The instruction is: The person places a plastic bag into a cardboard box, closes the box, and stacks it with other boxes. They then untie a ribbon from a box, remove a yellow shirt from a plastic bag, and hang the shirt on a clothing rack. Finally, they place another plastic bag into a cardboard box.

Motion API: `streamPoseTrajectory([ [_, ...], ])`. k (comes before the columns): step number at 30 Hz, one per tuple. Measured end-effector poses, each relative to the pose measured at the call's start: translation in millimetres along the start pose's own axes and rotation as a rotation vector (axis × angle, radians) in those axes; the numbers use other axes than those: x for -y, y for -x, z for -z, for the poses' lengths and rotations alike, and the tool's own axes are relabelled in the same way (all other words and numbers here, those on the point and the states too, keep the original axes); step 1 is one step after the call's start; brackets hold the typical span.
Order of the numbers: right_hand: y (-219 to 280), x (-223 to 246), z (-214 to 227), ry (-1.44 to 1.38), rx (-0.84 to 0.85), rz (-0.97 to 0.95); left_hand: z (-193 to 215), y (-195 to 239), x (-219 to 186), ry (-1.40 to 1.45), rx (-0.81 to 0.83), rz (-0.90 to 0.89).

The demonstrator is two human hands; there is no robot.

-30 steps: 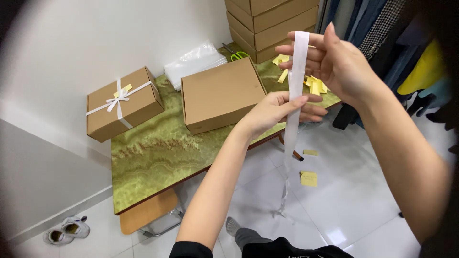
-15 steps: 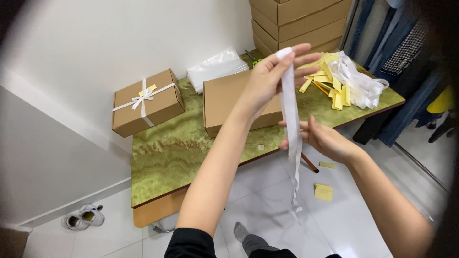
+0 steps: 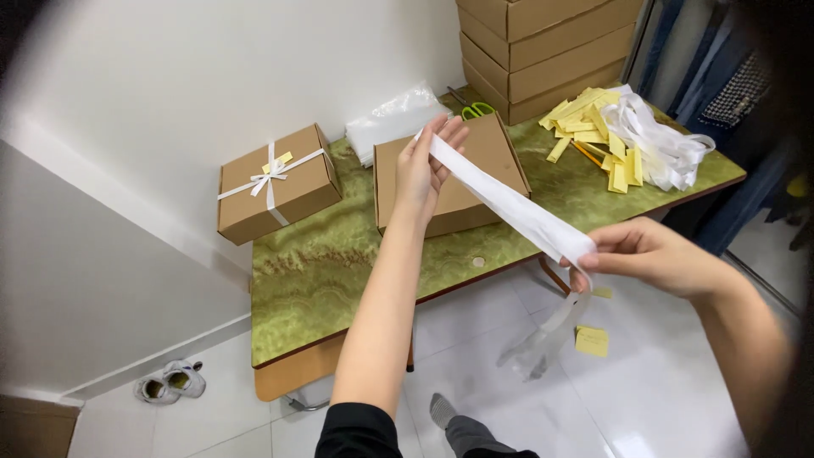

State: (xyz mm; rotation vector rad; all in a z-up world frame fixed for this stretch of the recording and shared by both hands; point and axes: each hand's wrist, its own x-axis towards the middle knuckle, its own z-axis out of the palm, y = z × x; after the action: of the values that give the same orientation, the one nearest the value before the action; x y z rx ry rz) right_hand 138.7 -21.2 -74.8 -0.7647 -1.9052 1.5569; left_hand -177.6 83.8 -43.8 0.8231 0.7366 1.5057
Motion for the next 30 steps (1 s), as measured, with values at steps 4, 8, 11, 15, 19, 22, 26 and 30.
streamPoseTrajectory([
  [4,8.8,28.7,16.1,0.016,-0.029,0.015,22.3,-3.6,38.5,0.02,-0.02,0.057],
  [8,8.7,70.5,17.5,0.092,-0.185,0.002,26.7,-7.3,85.7,0.134,-0.055,0.181],
  [11,3.9,96.7,9.4,0.058,-0.259,0.039,19.0,2.7,116.5,0.176,-0.028,0.251],
  [15,-6.0,126.8,-3.9,0.079,-0.357,0.064,-5.2,26.3,140.8,0.121,0.182,0.304],
  [19,-16.5,131.6,-3.3,0.061,-0.387,0.06,-20.0,42.6,160.0,-0.109,0.338,0.394],
  [22,-23.3,131.1,-1.7,0.06,-0.444,0.013,-31.6,56.7,167.6,-0.079,0.462,0.47],
  [26,-26.5,129.1,4.8,0.032,-0.443,0.075,-47.9,70.0,151.0,-0.088,0.695,0.42],
  [30,-26.8,122.4,14.1,0.011,-0.458,0.097,-61.2,63.7,133.6,-0.137,0.768,0.257],
])
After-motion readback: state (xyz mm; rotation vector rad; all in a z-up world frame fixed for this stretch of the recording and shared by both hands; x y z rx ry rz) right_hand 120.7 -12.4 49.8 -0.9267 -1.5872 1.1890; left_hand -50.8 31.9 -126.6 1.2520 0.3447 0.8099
